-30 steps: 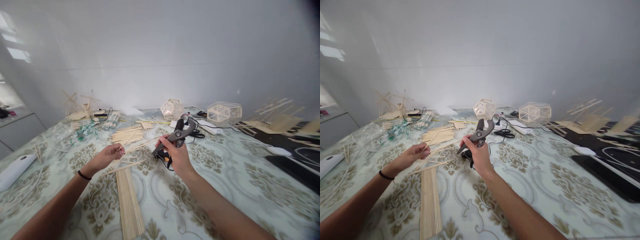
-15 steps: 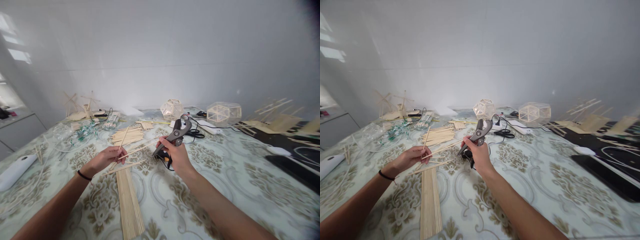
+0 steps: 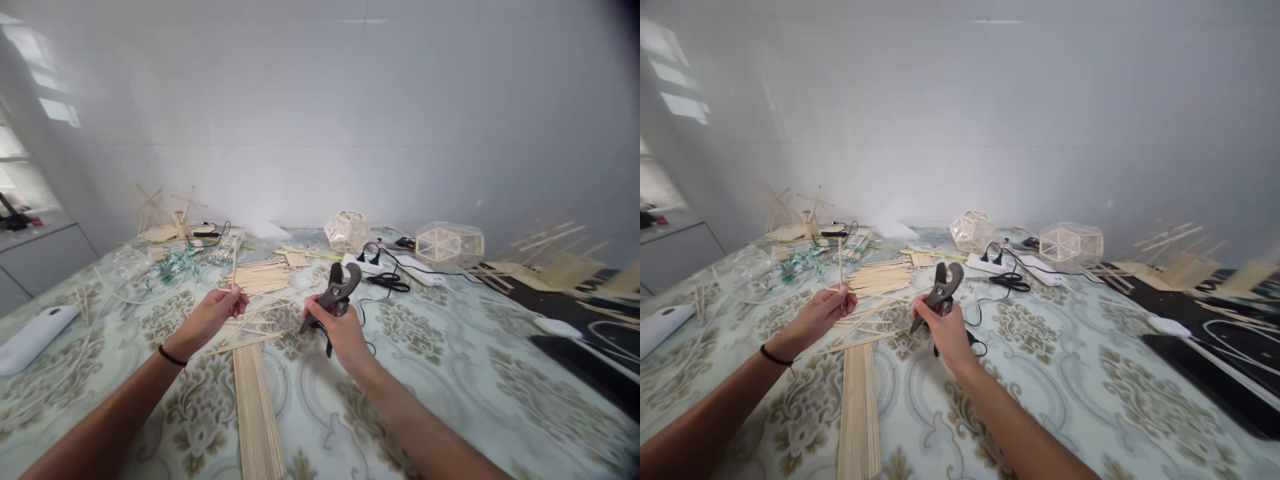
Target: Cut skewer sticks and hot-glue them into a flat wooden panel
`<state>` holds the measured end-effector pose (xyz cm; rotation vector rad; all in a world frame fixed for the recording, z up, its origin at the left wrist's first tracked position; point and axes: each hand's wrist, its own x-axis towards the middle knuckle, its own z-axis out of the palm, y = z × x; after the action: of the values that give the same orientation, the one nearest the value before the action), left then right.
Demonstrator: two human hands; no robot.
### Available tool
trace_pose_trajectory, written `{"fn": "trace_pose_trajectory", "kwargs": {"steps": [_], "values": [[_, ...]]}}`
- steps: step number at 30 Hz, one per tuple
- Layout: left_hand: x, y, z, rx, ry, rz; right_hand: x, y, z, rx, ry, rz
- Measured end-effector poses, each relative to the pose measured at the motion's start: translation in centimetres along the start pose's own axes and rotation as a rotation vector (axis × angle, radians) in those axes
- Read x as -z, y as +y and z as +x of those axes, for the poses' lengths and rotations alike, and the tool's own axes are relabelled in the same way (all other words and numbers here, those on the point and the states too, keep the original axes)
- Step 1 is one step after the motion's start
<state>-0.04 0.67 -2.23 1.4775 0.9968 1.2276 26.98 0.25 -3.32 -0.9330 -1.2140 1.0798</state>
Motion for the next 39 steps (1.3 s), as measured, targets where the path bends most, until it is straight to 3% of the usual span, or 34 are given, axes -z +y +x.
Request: {"fn": "trace_pose_trajectory", "kwargs": {"steps": [6, 10, 12, 16, 18, 23, 27, 31, 34, 39], "values": [[-0.6, -0.4, 0.4, -0.05, 0.117, 0.009, -1.0, 0.2, -1.8, 0.009, -0.148, -0.2], [-1.8, -0.1, -0.2, -0.031, 0.112, -0.019, -1.5, 0.2, -3.1, 0.146, -0.216, -0.33], [-2.5, 0.1, -0.7, -0.007, 0.066, -0.064, -1.7, 0.3, -3.6, 0.229, -0.28, -0.377], [-3.9, 0.6, -1.8, 0.072, -0.185, -0.221, -1.7, 0.6, -3.7, 0.373, -0.398, -0.435], [-4.3, 0.7, -2.2, 0.064, -0.227, -0.207, -1.6, 0.6, -3.5, 0.395, -0.422, -0.431], [-4.1, 0.1, -2.2, -0.032, -0.209, -0.107, -1.1, -0.2, -2.8, 0.37, -0.379, -0.458], [-3.8, -0.2, -2.5, 0.007, -0.314, 0.013, -0.5, -0.8, -2.1, 0.297, -0.261, -0.394], [-4.0, 0.7, -3.0, -0.028, -0.355, 0.379, 0.2, -0.8, -1.6, 0.186, -0.186, -0.272], [-4.3, 1.2, -3.1, -0.111, -0.34, 0.625, 0.6, -0.8, -1.4, 0.154, -0.204, -0.144], [-4.1, 0.7, -2.9, -0.112, -0.348, 0.706, 0.9, -1.4, -1.3, 0.144, -0.265, -0.06]]}}
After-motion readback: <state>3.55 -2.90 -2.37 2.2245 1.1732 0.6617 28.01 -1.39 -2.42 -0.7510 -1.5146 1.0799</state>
